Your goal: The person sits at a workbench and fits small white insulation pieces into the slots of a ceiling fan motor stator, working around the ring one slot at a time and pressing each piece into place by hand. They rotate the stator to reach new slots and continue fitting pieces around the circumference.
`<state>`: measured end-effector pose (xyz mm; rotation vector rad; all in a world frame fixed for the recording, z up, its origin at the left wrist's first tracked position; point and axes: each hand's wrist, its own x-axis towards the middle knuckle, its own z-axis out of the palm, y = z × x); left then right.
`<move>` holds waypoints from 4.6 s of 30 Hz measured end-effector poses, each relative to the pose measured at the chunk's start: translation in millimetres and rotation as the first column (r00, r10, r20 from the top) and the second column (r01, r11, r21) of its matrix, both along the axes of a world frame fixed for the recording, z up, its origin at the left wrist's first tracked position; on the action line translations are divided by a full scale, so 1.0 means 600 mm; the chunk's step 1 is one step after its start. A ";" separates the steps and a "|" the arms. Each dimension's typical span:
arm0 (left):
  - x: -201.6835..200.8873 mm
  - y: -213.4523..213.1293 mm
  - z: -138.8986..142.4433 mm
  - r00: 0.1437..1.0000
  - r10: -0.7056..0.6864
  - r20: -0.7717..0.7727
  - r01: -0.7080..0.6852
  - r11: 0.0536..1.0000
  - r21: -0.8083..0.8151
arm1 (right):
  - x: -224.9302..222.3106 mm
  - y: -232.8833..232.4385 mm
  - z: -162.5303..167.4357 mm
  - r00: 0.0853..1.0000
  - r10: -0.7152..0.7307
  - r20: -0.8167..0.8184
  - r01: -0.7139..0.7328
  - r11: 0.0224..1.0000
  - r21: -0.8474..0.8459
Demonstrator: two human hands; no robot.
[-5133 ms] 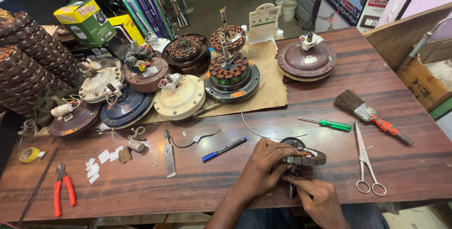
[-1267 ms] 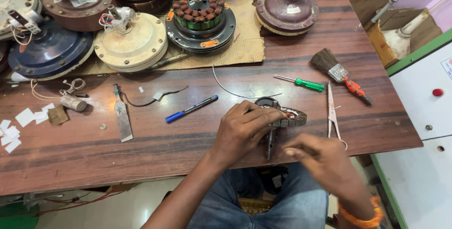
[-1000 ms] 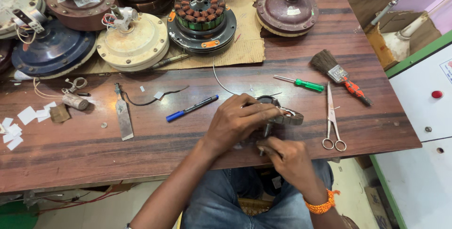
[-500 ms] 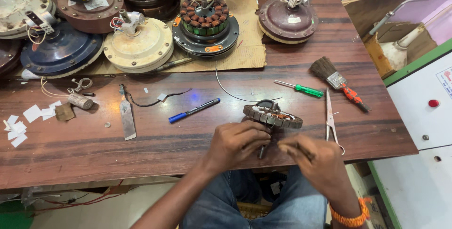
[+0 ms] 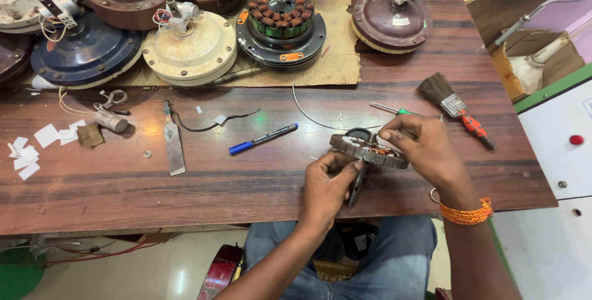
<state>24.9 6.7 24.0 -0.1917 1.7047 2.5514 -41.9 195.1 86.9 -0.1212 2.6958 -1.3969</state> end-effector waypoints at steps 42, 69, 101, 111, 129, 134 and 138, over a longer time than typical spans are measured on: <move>-0.021 -0.096 0.026 0.294 -0.611 -0.735 -0.552 0.519 -0.652 | 0.189 -0.011 0.008 0.898 0.180 -0.401 -0.083 0.965 0.249; -0.003 -0.057 0.077 0.397 -0.322 -0.860 -0.614 0.604 -0.509 | 0.031 0.071 -0.021 0.997 -0.076 -0.033 0.073 0.995 -0.067; -0.024 -0.098 0.023 0.151 -0.759 -0.633 -0.688 0.379 -0.618 | 0.203 -0.001 -0.032 0.993 0.043 -0.108 -0.026 0.987 0.157; 0.008 -0.065 0.013 0.659 -0.311 -0.686 -0.292 0.735 -0.613 | 0.175 -0.039 0.030 0.954 0.059 -0.295 0.026 0.960 0.278; -0.016 -0.002 -0.016 0.989 -0.107 0.101 0.097 0.990 0.097 | -0.014 0.050 -0.046 0.996 -0.053 -0.071 0.045 0.993 -0.112; 0.024 0.000 0.016 0.851 0.184 -0.492 -0.418 0.806 -0.420 | 0.012 0.086 -0.052 0.980 -0.189 -0.067 0.184 0.980 -0.073; 0.023 -0.043 0.060 0.468 -0.211 -0.858 -0.675 0.541 -0.501 | 0.047 0.086 -0.018 0.969 -0.244 -0.030 0.235 0.954 -0.183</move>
